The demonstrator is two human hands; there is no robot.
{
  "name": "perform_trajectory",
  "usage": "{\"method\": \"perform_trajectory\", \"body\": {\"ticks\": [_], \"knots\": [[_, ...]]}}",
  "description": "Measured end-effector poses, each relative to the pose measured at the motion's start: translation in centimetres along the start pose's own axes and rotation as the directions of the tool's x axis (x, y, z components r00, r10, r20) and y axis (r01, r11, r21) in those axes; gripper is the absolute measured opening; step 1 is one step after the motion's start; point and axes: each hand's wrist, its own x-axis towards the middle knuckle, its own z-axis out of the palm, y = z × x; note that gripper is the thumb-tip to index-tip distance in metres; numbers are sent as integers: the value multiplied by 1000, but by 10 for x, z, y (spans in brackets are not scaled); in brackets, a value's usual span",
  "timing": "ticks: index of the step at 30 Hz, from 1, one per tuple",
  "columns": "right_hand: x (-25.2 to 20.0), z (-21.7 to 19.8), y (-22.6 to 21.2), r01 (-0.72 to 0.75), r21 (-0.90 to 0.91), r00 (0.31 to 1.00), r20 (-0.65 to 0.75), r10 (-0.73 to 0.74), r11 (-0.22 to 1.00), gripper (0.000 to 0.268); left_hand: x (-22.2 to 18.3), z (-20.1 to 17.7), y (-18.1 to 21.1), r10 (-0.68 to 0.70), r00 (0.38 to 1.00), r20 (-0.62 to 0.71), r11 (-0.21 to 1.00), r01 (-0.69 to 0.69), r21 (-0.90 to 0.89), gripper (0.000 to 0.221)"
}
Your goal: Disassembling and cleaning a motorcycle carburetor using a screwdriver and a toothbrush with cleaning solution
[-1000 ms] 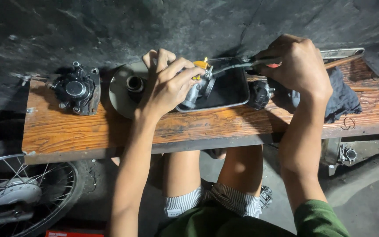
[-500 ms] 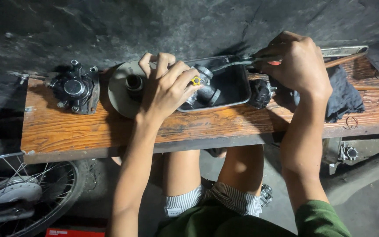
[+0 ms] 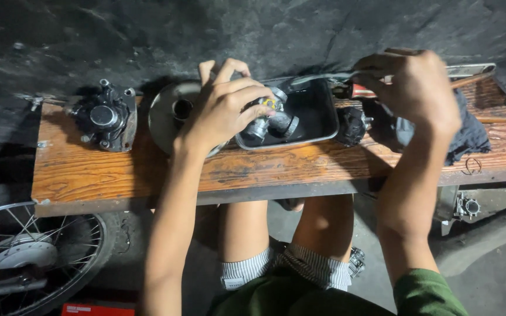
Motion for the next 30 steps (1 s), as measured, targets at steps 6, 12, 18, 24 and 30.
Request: {"method": "perform_trajectory", "body": {"ticks": [6,12,18,24,30], "knots": [[7,-14,24,69,-170,989,142,-45,983,26,5,8,-10,30,999,38,998,-32,51,20],[28,23,53,103,119,938,319,-136,988,28,1,18,-17,33,999,-39,984,-40,-171,20],[17,44,44,186,217,977,60,-203,958,29,-2,23,-12,26,988,-151,993,-43,-110,20],[16,54,48,280,167,959,-90,-268,946,38,-7,18,-3,27,976,-217,989,-57,-133,25],[18,61,38,351,87,930,-153,-335,932,39,-8,16,1,50,974,-221,992,-74,-99,23]]}}
